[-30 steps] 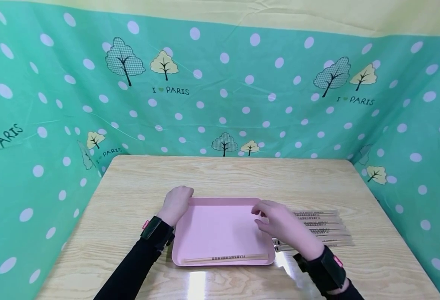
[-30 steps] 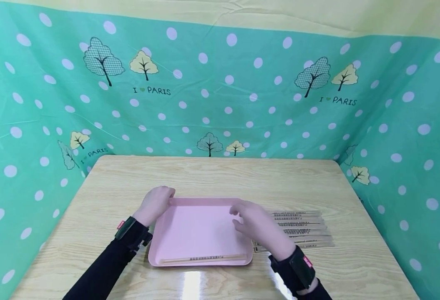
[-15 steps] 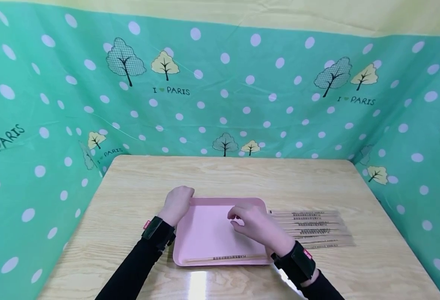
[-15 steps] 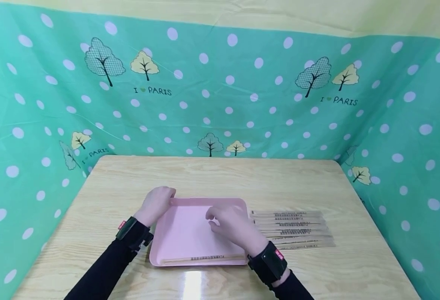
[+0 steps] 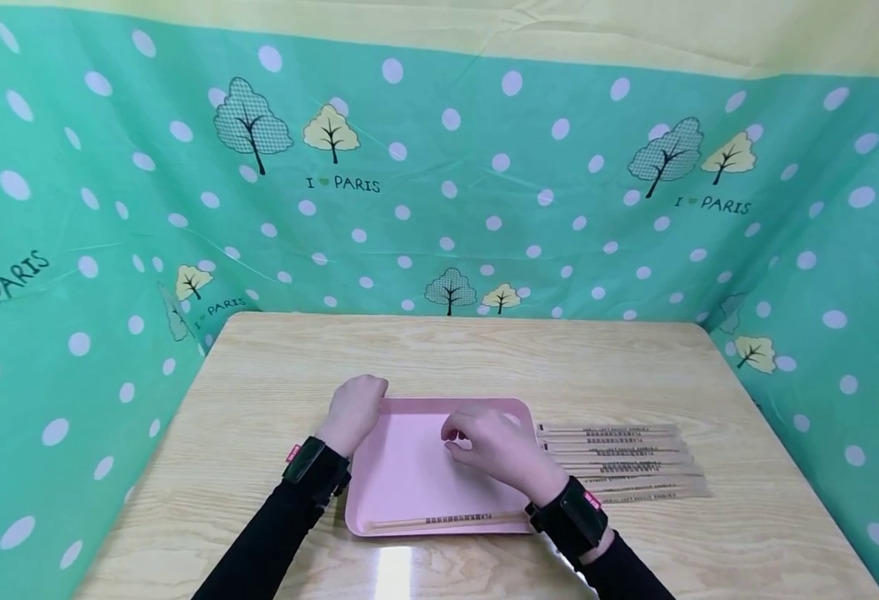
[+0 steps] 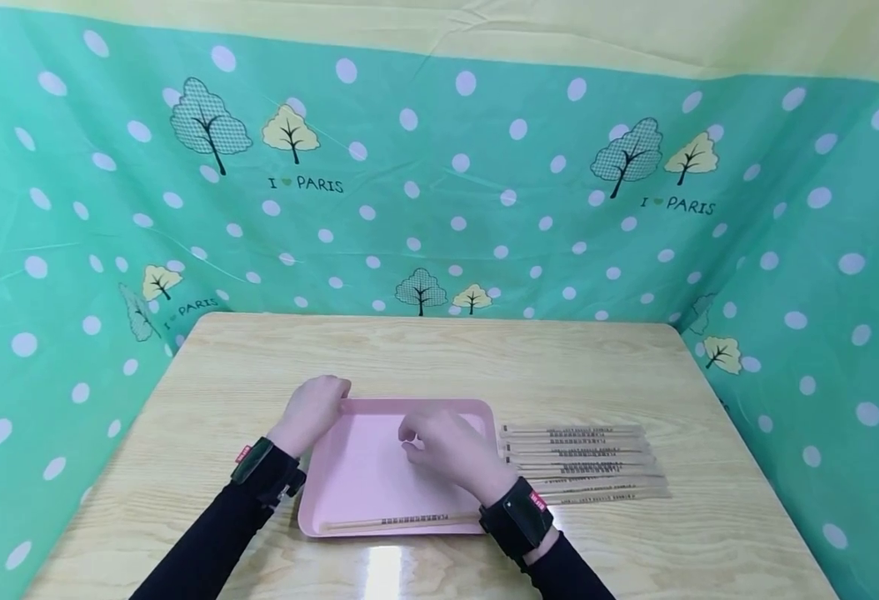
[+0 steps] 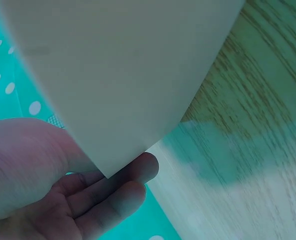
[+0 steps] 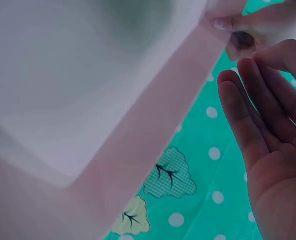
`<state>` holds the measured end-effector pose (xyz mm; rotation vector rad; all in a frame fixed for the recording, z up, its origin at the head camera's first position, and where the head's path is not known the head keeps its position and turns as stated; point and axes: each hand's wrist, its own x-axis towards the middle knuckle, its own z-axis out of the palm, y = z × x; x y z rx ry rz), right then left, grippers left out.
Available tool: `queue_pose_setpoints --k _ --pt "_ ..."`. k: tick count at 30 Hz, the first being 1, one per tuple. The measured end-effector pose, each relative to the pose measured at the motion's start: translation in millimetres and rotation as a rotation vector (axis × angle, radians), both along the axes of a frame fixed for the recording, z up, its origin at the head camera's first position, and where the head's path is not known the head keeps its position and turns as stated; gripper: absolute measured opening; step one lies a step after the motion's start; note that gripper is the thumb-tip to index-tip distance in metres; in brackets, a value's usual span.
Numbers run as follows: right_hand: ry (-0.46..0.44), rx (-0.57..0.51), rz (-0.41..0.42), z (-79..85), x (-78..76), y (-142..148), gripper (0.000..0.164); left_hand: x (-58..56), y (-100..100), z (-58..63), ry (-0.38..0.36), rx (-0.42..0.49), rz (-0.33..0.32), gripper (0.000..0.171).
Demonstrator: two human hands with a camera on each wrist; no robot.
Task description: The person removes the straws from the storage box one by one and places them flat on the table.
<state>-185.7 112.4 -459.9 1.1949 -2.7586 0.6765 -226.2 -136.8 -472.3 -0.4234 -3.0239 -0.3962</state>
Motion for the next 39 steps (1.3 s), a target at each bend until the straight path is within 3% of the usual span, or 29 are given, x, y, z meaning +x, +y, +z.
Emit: queue_pose_setpoints --k 5,14,21,39 --pt "-0.121 0.029 0.013 -2.5 3.0 -6 0.007 0.2 -1 -0.2 0.005 -0.014 0.002 0.023" --pt "-0.187 0.123 0.090 -7.8 7.4 -9 0.018 1.0 0 1.4 0.000 -0.027 -0.004 0.024" --pt "-0.314 0.154 0.082 -10.2 7.7 -10 0.026 1.4 0 0.7 0.009 -0.034 -0.014 0.023" --pt "-0.348 0.259 0.095 -12.7 14.2 -11 0.037 1.5 -2 -0.8 0.012 -0.019 -0.022 0.024"
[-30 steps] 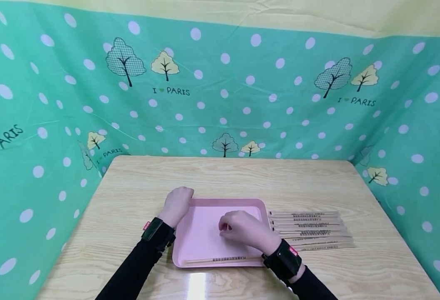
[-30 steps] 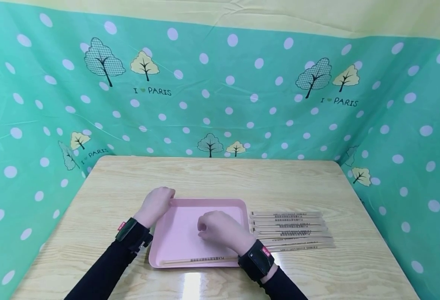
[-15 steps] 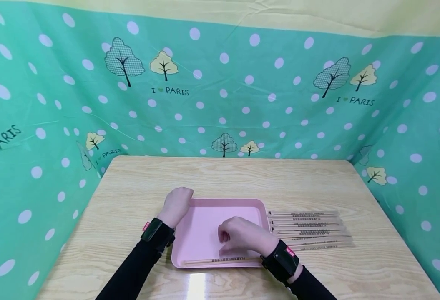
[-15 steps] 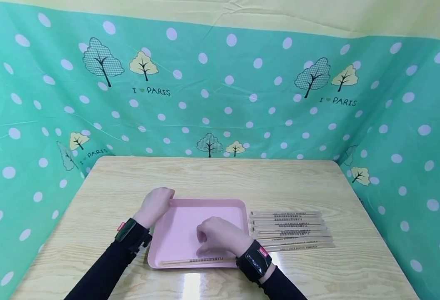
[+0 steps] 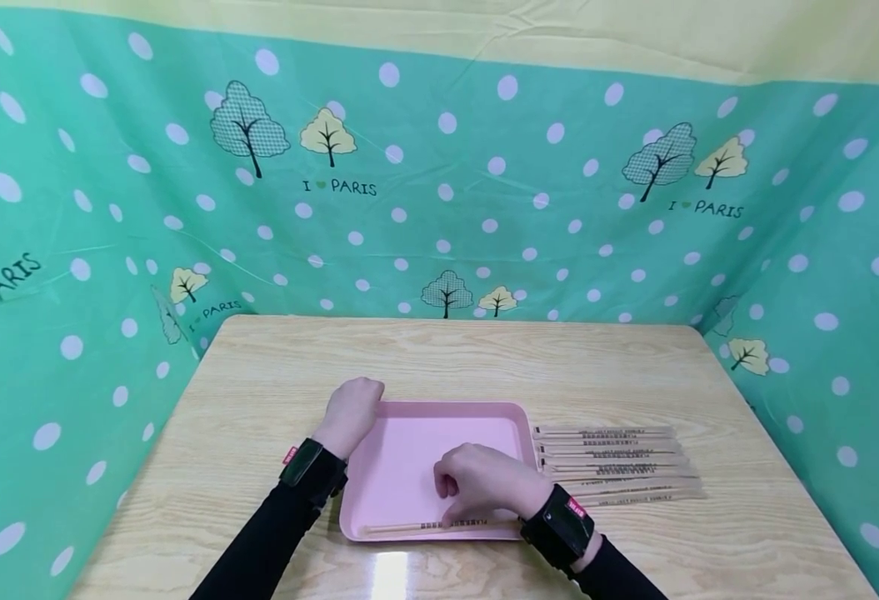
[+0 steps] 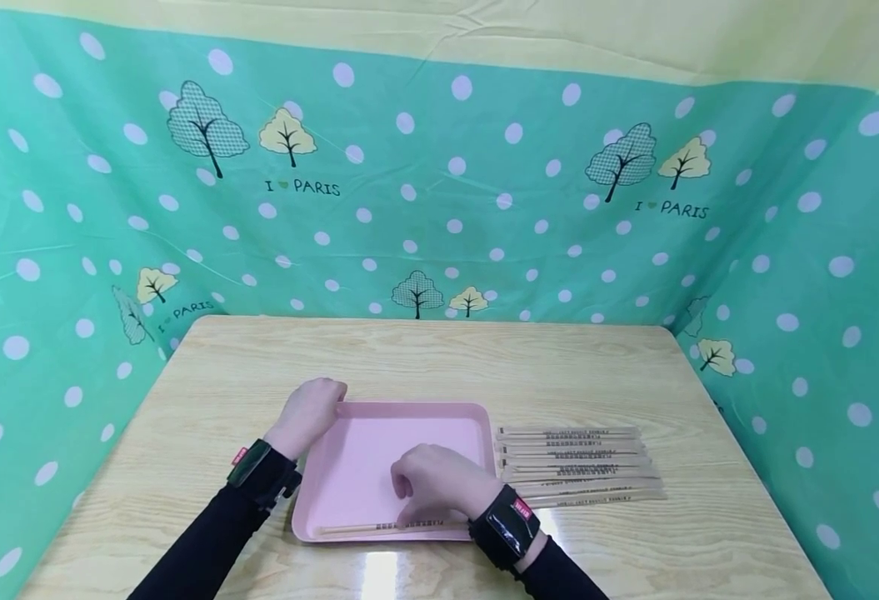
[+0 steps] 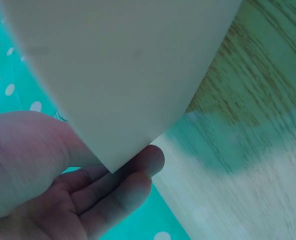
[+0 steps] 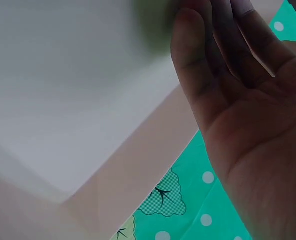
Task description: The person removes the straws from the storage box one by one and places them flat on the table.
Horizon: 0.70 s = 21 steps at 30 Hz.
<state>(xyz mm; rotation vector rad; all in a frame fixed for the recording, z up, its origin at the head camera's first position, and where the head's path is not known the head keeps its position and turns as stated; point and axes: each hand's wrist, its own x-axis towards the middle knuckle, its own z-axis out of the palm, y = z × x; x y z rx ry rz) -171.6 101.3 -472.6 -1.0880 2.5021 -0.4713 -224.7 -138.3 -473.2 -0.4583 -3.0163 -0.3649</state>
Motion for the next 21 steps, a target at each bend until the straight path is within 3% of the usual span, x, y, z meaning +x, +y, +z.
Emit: queue_pose_setpoints --k 6,11,18,21 --pt "-0.025 0.026 0.012 1.8 2.4 -3.6 0.037 0.5 0.2 1.0 -0.006 -0.004 0.004 0.024" --pt "-0.047 0.003 0.023 1.0 2.3 -3.6 0.028 1.2 0.3 1.7 -0.005 0.001 -0.005 0.024" --pt "0.152 -0.055 0.050 -0.2 -2.2 -0.2 0.021 2.7 0.4 1.9 0.018 0.007 -0.015 0.027" --pt "0.186 -0.052 0.052 -0.8 -2.4 0.0 0.021 2.9 0.4 1.7 0.015 0.007 -0.015 0.027"
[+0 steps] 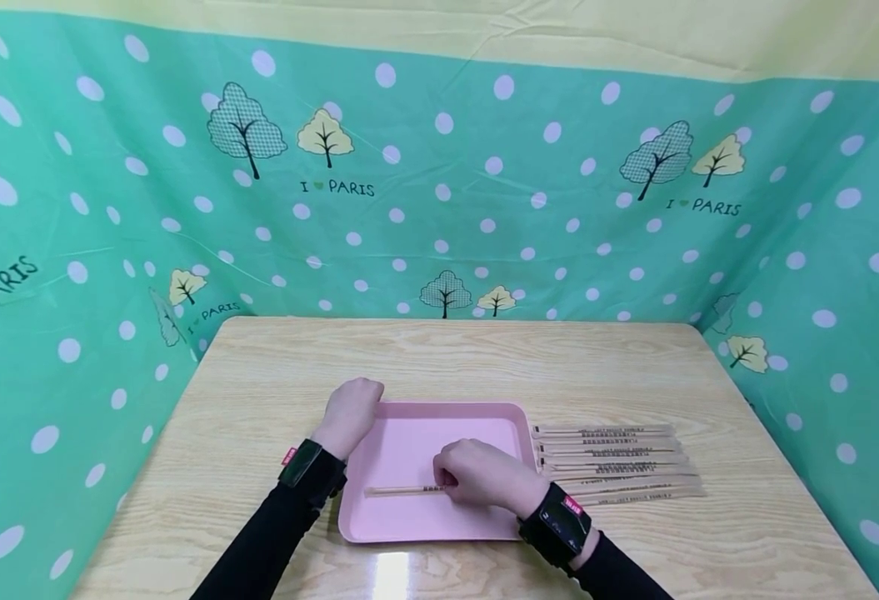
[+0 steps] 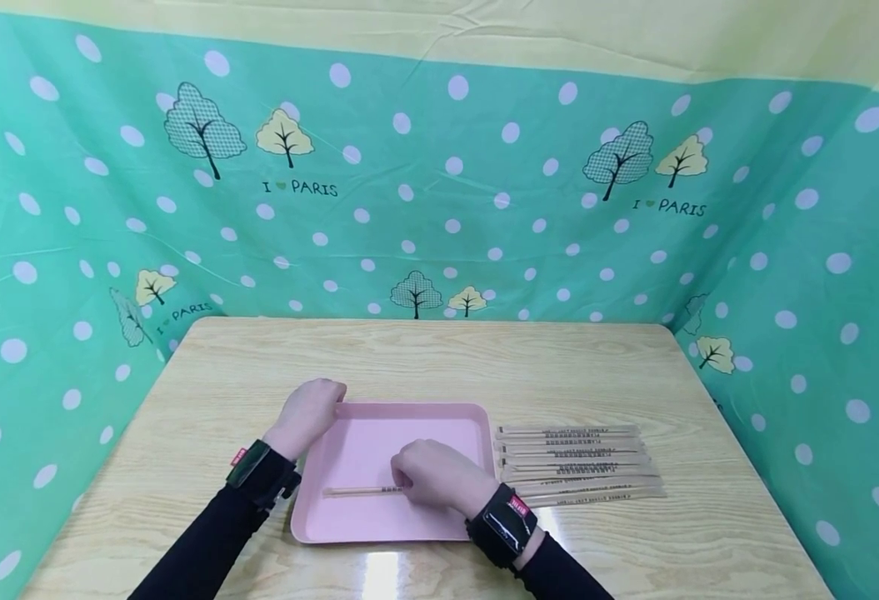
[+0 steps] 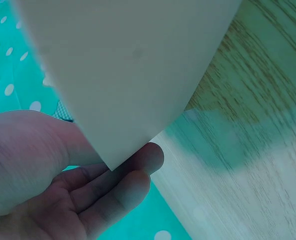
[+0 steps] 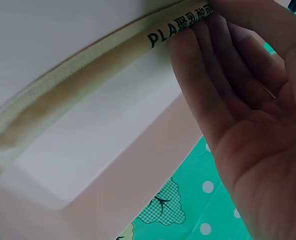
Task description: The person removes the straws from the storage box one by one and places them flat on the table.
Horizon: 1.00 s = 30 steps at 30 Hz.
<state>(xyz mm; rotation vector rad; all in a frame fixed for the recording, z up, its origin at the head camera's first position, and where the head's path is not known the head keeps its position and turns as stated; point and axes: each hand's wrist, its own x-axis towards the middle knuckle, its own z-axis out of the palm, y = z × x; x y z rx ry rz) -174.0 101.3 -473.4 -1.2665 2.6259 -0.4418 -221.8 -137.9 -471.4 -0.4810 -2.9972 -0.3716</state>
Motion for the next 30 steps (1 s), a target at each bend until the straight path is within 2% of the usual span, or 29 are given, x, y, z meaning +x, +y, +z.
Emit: queue_pose_setpoints --k 9,17,20,27,30 --pt "0.030 0.001 0.009 -1.7 1.0 -2 0.025 -0.7 -2 -1.4 0.025 -0.007 -0.011 0.028" --pt "0.067 -0.010 0.019 0.9 -0.4 -1 0.024 -0.3 -2 -0.2 0.011 -0.001 -0.030 0.027" --pt "0.102 -0.023 0.009 10.4 -1.3 2 0.024 -1.0 -1 -0.1 0.001 0.000 -0.027 0.027" --pt "0.164 -0.050 -0.041 44.0 0.4 12 0.027 -1.9 -1 -1.1 -0.003 -0.012 -0.021 0.026" --pt "0.190 -0.043 -0.041 50.9 1.0 14 0.027 -1.5 -1 -1.8 0.002 -0.019 -0.020 0.025"
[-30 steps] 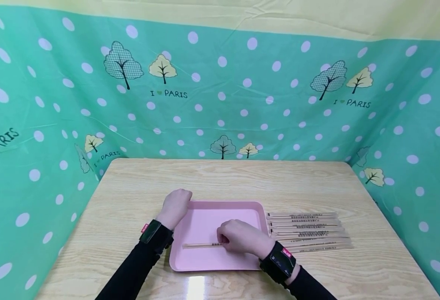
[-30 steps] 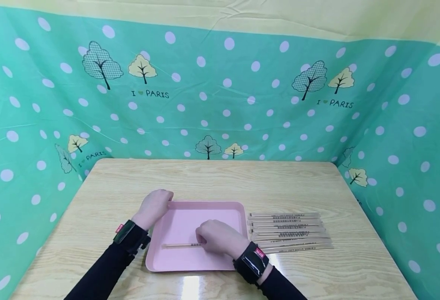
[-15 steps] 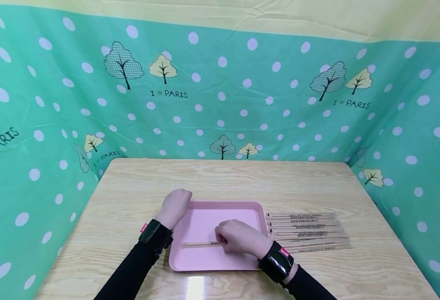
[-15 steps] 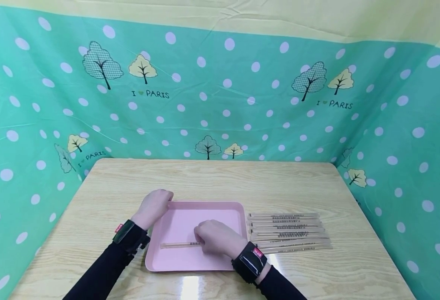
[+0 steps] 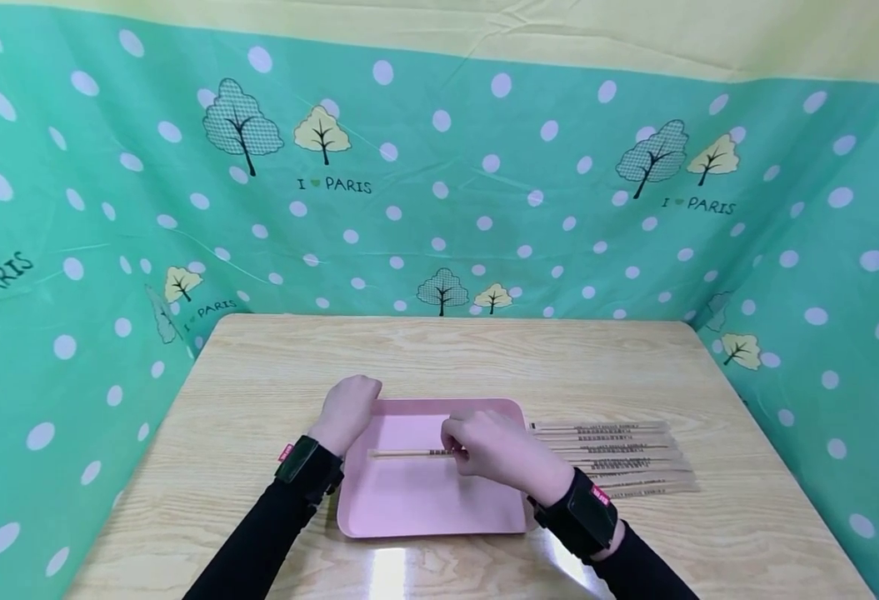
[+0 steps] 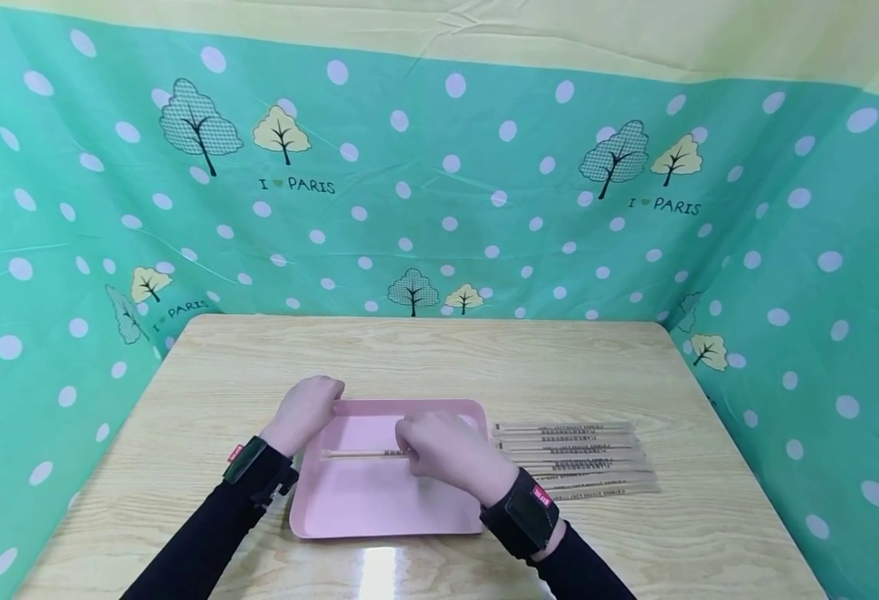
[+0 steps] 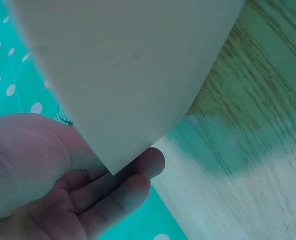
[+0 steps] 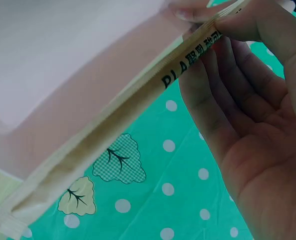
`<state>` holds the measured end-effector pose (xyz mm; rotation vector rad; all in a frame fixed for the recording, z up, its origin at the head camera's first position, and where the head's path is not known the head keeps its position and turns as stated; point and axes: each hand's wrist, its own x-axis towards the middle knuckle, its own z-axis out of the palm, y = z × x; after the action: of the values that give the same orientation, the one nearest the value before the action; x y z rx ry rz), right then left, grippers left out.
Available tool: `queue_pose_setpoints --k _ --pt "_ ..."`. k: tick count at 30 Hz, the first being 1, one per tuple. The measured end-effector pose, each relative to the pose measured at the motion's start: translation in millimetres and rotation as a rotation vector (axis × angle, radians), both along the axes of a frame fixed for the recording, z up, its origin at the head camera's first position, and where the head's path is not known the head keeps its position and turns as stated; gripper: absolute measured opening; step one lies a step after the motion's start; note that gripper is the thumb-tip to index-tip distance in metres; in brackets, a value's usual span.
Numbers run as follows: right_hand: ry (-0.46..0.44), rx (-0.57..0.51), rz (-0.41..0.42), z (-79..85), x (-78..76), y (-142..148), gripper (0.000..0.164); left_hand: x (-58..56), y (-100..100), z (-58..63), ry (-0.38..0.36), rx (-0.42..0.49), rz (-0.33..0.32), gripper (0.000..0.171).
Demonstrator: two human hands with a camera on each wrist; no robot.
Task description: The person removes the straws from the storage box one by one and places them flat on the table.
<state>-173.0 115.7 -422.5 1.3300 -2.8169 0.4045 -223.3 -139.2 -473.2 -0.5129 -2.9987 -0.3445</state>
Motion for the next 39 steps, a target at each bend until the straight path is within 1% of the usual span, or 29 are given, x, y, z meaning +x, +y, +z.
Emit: queue_pose_setpoints --k 7,9,12,17,20,23,29,32,35,39 --pt "0.016 -0.009 0.014 0.0 3.3 9 0.026 -0.1 0 1.3 -0.004 0.006 -0.006 0.024" --pt "0.028 -0.018 0.013 0.0 5.1 15 0.027 -0.2 -1 0.8 -0.001 0.010 -0.007 0.025" --pt "0.022 -0.025 -0.003 1.8 6.6 27 0.026 -1.3 -1 0.2 0.009 0.018 -0.008 0.025" --pt "-0.039 0.001 -0.068 5.3 10.9 55 0.026 -1.3 -1 0.4 0.002 0.007 -0.008 0.023" --pt "-0.037 -0.003 -0.089 3.4 14.7 74 0.026 -0.9 -1 1.4 -0.024 0.000 -0.005 0.022" --pt "-0.019 -0.023 -0.109 -0.5 18.7 94 0.028 -1.2 -1 2.9 -0.036 0.001 -0.002 0.022" --pt "-0.024 -0.042 -0.192 -9.5 27.3 133 0.029 -1.5 -1 3.3 -0.019 0.000 -0.004 0.022" --pt "-0.020 -0.060 -0.200 -15.0 32.7 153 0.031 -0.9 -1 2.5 -0.029 0.002 -0.011 0.021" --pt "-0.045 -0.065 -0.209 -19.9 37.1 171 0.031 -0.8 -1 2.0 -0.034 0.008 -0.009 0.021" --pt "-0.072 -0.032 -0.241 -25.4 41.9 192 0.031 -1.5 -1 2.2 -0.032 0.011 -0.004 0.022"
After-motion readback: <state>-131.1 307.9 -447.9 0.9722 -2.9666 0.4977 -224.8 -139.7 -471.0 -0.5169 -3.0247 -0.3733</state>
